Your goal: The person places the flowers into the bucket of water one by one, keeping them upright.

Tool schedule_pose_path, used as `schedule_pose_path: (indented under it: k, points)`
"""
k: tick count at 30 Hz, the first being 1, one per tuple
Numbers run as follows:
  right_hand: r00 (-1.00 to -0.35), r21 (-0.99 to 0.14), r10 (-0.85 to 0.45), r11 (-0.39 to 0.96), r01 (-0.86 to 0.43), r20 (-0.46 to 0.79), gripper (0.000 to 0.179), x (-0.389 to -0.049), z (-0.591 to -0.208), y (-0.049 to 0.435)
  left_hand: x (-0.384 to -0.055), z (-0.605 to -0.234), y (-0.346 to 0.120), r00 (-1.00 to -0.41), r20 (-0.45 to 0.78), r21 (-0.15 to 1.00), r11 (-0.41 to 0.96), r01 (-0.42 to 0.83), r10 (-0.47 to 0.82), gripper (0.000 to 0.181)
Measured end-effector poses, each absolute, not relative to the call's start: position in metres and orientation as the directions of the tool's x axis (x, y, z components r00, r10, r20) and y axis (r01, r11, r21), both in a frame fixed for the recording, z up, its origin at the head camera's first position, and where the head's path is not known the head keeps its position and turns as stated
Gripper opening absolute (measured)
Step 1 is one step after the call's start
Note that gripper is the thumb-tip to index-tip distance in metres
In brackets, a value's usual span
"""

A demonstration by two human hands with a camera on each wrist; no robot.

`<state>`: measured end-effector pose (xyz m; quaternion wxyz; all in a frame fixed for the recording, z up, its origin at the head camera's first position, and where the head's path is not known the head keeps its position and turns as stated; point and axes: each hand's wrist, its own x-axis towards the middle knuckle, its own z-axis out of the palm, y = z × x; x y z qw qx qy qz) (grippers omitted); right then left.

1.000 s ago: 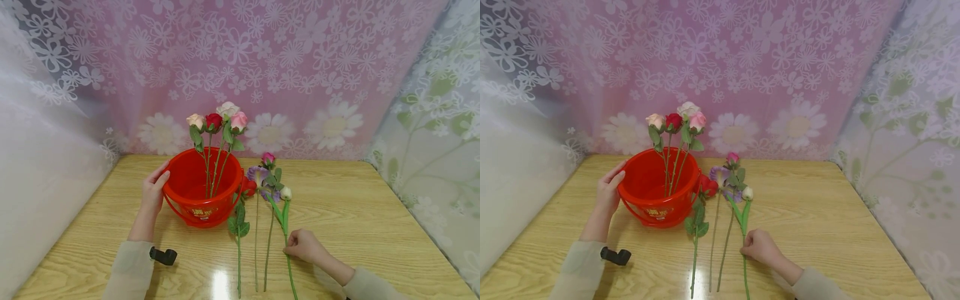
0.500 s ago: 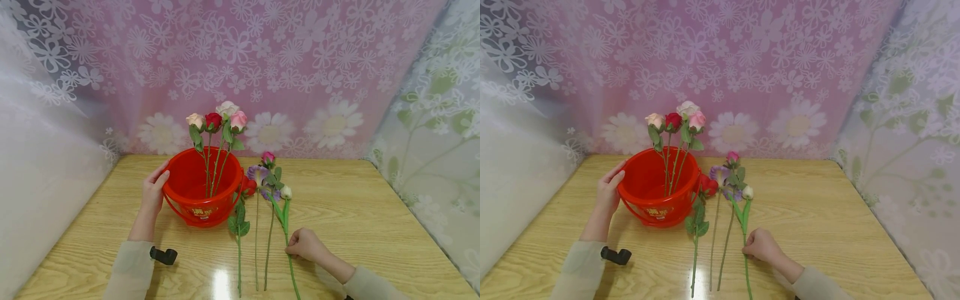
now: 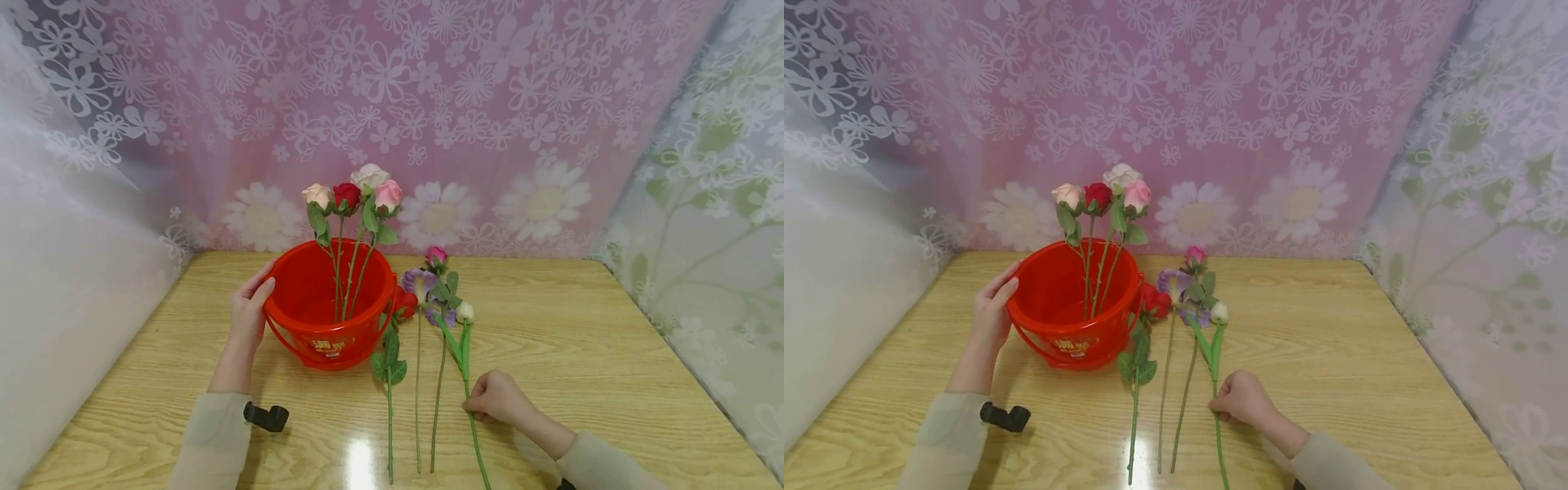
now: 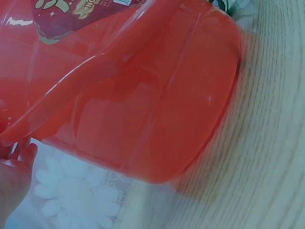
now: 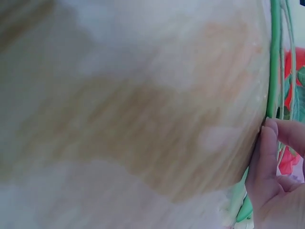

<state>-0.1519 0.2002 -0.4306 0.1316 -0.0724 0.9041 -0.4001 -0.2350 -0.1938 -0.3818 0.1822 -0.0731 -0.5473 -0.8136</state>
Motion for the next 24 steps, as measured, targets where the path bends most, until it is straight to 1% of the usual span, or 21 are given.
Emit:
schedule_pose_path:
  k: [8,16,20,24]
  points:
    - [-0.957,-0.739,-0.251,0.671,-0.061,-0.148,0.016,-0.1517,-0.4322,0.1997,-0.2357,-0.3824,-0.1939,-0.922,0.319,0.862,-0.336,0.379,-0.221,0.038]
    - [-0.964,-0.756,-0.19,0.654,0.017,-0.187,0.015,-0.1521,-0.4308,0.1982,-0.236,-0.3831,-0.1948,-0.914,0.34,0.85,-0.343,0.4,-0.222,0.035]
    - [-0.956,-0.787,-0.208,0.616,0.036,-0.207,0.013,-0.1537,-0.4318,0.1999,-0.2356,-0.3829,-0.1947,-0.914,0.345,0.848,-0.345,0.402,-0.216,0.035]
    - [-0.941,-0.83,-0.229,0.551,0.086,-0.249,0.008,-0.1553,-0.4315,0.2036,-0.2352,-0.3818,-0.1942,-0.913,0.347,0.849,-0.343,0.403,-0.213,0.036]
